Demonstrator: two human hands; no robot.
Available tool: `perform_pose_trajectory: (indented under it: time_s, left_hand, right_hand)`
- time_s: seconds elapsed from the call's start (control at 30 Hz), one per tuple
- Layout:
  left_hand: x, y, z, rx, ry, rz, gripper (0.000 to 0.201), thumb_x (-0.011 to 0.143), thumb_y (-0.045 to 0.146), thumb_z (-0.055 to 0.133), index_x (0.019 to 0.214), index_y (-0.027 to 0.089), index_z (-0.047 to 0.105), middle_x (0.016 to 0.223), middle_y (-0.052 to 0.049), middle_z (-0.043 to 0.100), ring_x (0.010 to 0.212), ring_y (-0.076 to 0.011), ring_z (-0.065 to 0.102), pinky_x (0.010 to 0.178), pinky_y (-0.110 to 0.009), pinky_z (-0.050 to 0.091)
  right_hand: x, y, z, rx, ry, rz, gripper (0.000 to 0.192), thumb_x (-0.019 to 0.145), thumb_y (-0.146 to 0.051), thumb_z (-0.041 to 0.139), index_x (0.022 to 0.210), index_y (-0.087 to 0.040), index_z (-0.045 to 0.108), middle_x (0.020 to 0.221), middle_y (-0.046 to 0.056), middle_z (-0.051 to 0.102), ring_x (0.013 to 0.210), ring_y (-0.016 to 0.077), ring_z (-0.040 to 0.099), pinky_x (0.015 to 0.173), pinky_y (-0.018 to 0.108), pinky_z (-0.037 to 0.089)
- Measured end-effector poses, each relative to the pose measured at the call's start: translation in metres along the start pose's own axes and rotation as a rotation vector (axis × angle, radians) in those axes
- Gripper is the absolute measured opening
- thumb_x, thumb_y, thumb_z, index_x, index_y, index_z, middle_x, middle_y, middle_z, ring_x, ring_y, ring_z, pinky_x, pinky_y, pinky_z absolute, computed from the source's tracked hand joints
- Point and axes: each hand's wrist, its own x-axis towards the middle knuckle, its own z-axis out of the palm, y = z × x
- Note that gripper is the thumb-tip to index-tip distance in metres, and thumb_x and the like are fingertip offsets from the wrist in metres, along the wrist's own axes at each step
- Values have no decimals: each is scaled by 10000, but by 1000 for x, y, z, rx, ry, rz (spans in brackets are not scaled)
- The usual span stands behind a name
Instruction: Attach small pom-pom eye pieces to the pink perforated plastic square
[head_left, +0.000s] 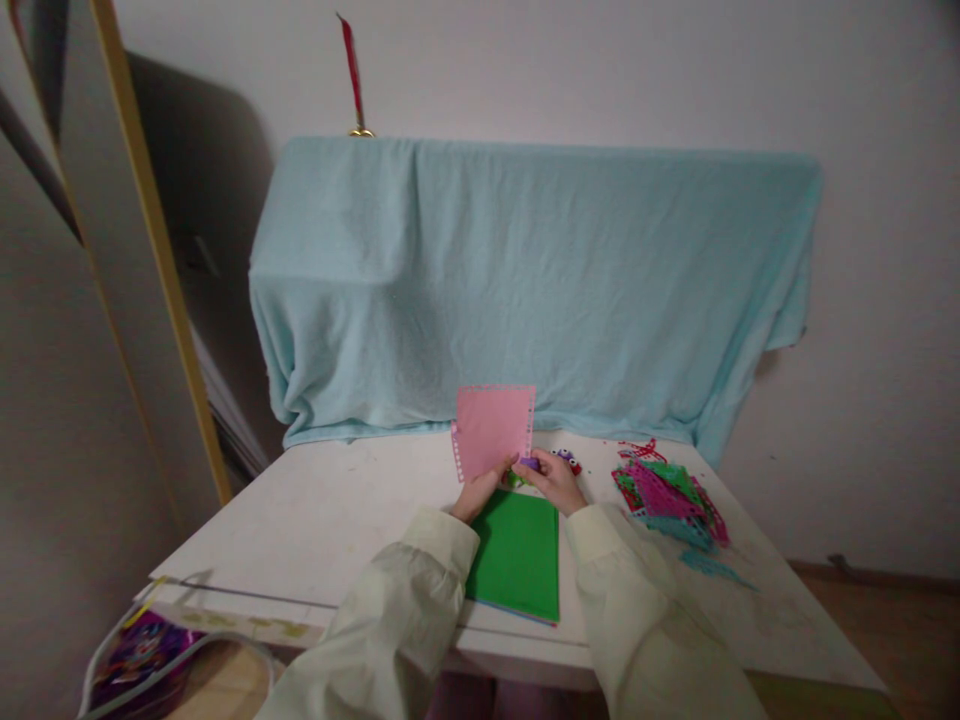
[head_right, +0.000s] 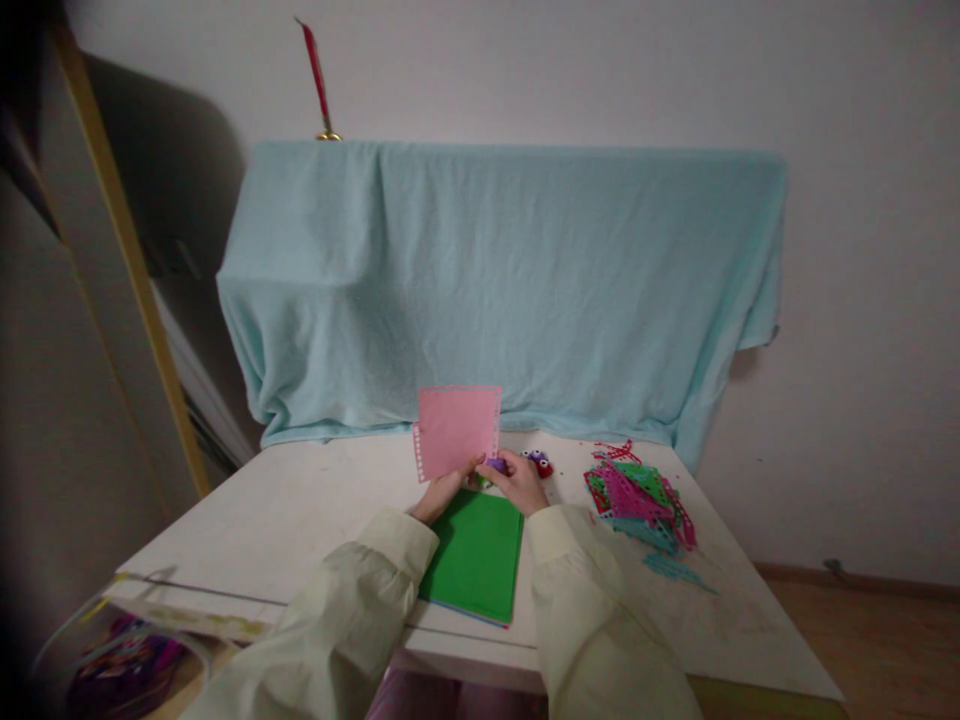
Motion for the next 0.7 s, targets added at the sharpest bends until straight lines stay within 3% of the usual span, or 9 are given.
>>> perform_pose_trajectory:
  time_s: [0.4,0.7]
  left_hand:
    - [3,-6,-2,20,-25,-84,526,607,665,627,688,149,691,726,-70,679,848,-244,607,853,-357,435]
    - [8,-10,-1,-25,10,-55,499,614,641,645,685,150,694,762,-85,688,844,-249,613,866,-363,438]
  right_hand:
    - [2,7,3,-47,54,-71,339,666,-505,709,746,-183,642,630,-12,565,577,141,500,495,230,366]
    - [0,-4,2,6,63,-38,358,751,-547,626,740,-189,618,601,-17,524,535,123,451,482,234,338]
